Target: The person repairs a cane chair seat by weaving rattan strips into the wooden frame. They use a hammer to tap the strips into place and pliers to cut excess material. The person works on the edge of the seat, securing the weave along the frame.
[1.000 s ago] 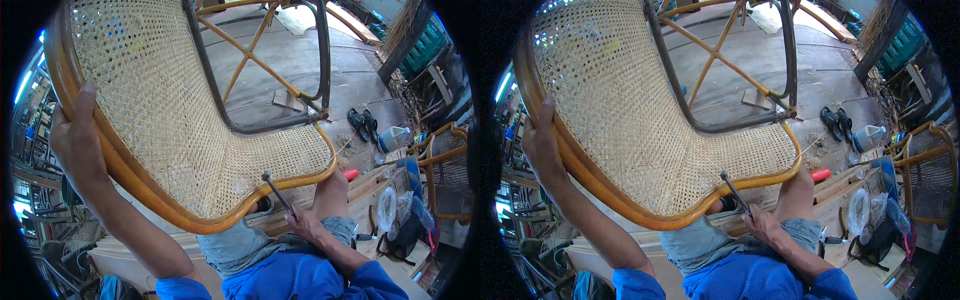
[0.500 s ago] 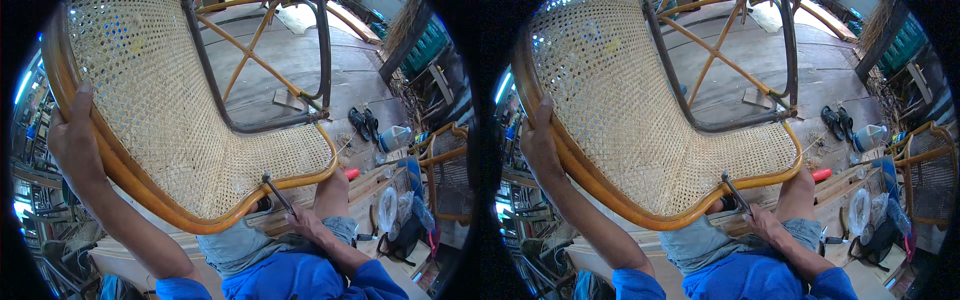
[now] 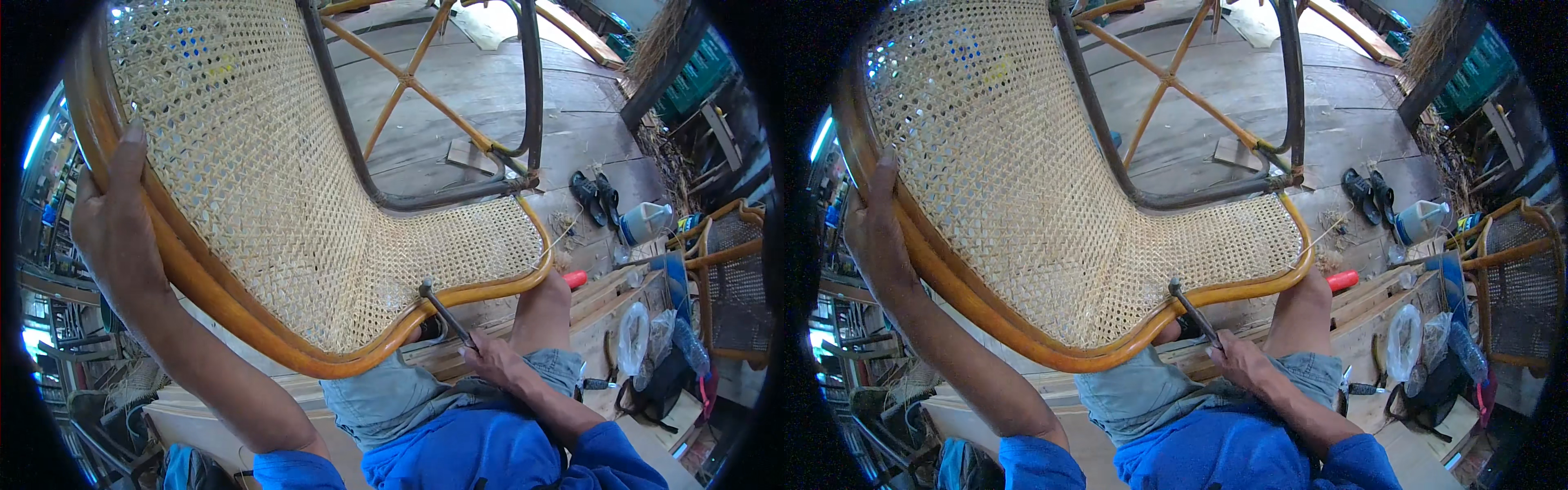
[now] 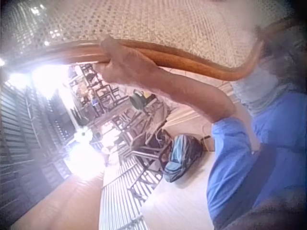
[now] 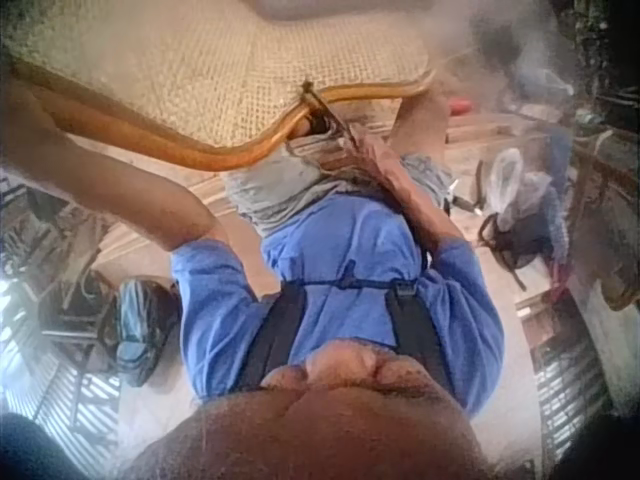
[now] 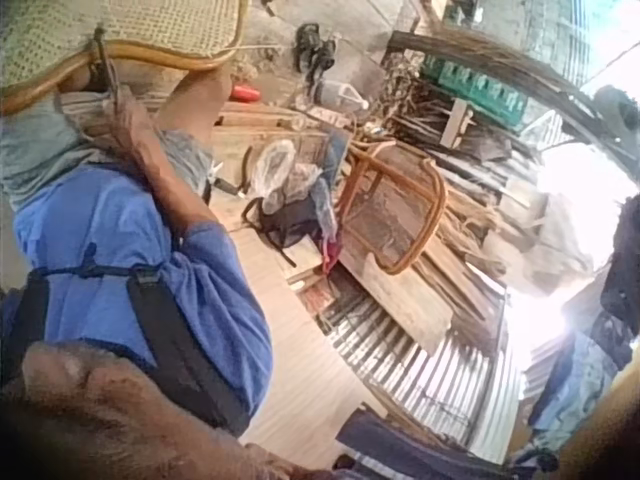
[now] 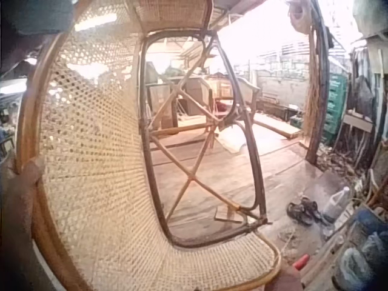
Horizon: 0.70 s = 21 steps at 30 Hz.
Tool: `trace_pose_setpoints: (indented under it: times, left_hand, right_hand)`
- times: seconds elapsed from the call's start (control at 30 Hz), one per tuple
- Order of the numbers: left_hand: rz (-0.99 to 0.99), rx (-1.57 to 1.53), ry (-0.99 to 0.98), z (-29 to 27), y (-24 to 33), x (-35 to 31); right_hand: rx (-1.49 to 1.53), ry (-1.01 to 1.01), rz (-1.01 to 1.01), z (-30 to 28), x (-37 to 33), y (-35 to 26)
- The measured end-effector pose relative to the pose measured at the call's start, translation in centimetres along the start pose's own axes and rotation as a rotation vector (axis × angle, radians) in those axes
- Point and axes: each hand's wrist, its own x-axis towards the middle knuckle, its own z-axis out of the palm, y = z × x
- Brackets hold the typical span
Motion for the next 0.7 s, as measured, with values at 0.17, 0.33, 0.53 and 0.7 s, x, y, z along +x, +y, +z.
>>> trace_pose_setpoints:
  times: [0.17,0.33,0.53,0.7]
  left_hand:
    - [0.003,-0.088,-0.034,0.1,0.0,-0.1]
    - [-0.014,-0.010,0.016,0.1,-0.3,0.2]
    - [-0.016,-0.008,0.019,0.0,-0.3,0.3]
    - [-0.006,-0.042,0.021,0.2,-0.8,0.5]
  right_hand:
    - [0.098,0.034,-0.041,-0.3,-0.6,-0.8]
    - [0.055,0.007,0.007,-0.5,-0.1,-0.6]
    - [0.036,-0.055,-0.036,0.4,0.3,0.6]
    - [0.083,-0.057,-0.065,0.0,-0.2,-0.8]
